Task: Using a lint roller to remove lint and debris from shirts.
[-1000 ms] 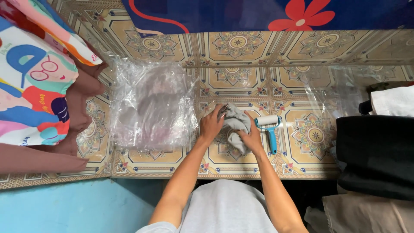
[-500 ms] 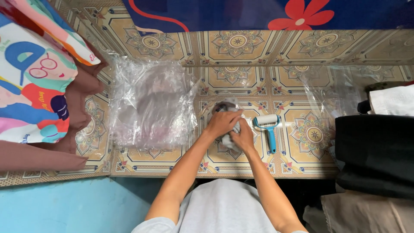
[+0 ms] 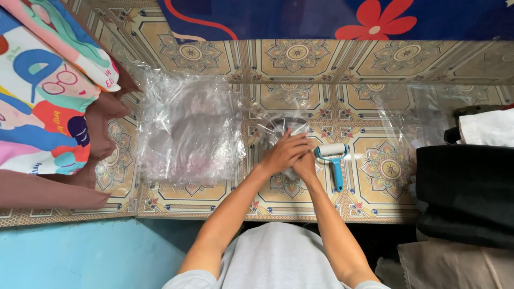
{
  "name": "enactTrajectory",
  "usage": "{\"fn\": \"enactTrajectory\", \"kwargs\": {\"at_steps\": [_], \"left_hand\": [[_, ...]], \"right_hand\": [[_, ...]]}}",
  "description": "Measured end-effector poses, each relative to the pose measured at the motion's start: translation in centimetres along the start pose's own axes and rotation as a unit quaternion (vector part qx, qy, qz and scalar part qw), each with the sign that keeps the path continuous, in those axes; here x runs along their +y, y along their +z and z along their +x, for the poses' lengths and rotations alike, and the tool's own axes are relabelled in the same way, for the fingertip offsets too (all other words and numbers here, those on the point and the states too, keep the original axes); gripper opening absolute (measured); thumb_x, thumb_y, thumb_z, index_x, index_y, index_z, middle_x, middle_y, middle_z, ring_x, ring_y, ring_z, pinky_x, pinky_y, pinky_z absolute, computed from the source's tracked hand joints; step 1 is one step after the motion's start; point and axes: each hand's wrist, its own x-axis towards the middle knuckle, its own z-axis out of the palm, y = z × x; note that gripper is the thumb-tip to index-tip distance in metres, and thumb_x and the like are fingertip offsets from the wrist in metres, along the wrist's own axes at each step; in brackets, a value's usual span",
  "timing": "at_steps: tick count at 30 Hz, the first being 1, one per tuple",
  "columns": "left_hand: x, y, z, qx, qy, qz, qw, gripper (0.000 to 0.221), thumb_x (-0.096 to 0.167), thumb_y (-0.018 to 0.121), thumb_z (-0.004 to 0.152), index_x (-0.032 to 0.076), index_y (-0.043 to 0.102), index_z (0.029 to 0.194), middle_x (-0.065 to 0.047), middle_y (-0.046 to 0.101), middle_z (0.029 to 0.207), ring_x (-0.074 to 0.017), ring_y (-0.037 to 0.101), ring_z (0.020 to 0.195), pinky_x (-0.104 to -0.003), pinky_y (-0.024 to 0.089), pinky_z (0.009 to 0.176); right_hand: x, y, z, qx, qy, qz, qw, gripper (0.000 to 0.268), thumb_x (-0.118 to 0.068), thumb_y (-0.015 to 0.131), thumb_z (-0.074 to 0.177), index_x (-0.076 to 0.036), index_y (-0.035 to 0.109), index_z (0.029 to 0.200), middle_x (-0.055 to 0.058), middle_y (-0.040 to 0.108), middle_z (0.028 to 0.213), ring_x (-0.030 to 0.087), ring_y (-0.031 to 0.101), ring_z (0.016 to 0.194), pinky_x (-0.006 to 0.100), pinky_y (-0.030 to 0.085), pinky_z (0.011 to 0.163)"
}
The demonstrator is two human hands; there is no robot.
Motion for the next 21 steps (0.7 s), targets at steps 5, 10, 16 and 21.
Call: {"fn": "enactTrajectory", "kwargs": {"at_steps": [5, 10, 16, 21], "left_hand": [[-1.6, -1.4, -0.5, 0.103, -0.021, 0.127, 0.986, 0.048, 0.024, 0.066, 0.095, 0.028, 0.059, 0.142, -0.008, 0.049, 0.153, -0.0316, 0.041, 0.146, -0.051, 0.032, 0.120], [2.7, -7.9, 0.6, 0.146, -0.312, -0.071, 0.936, 0.102, 0.062, 0.074, 0.086, 0.020, 0.024, 0.164, -0.026, 0.010, 0.168, -0.0464, 0.016, 0.153, -0.060, 0.023, 0.122], [1.9, -6.7, -1.3, 0.076, -0.433, -0.250, 0.863, 0.063, 0.057, 0.056, 0.102, 0.024, 0.045, 0.154, -0.018, 0.047, 0.148, -0.0421, 0.049, 0.136, -0.051, 0.051, 0.105], [1.0, -1.5, -5.3, 0.132, -0.324, -0.129, 0.928, 0.030, 0.015, 0.052, 0.107, 0.018, 0.069, 0.132, -0.003, 0.066, 0.113, -0.0208, 0.074, 0.084, -0.028, 0.065, 0.058]], "right_hand": [[-6.6, -3.6, -0.1, 0.020, 0.119, 0.076, 0.990, 0.095, -0.015, 0.074, 0.075, -0.014, 0.032, 0.161, 0.030, 0.058, 0.140, 0.046, 0.051, 0.133, 0.055, 0.042, 0.113], [-6.7, -5.0, 0.0, 0.020, 0.093, 0.078, 0.992, 0.098, -0.016, 0.080, 0.073, -0.011, 0.034, 0.160, 0.032, 0.052, 0.144, 0.049, 0.046, 0.136, 0.058, 0.039, 0.115], [-8.1, -5.6, 0.3, 0.040, 0.192, 0.171, 0.965, 0.097, -0.021, 0.080, 0.079, -0.021, 0.029, 0.162, 0.023, 0.046, 0.154, 0.040, 0.043, 0.142, 0.050, 0.038, 0.119], [-8.2, -5.3, -0.2, 0.065, 0.293, 0.366, 0.881, 0.087, -0.025, 0.076, 0.093, -0.021, 0.024, 0.164, 0.019, 0.034, 0.162, 0.039, 0.043, 0.142, 0.050, 0.046, 0.114]]}}
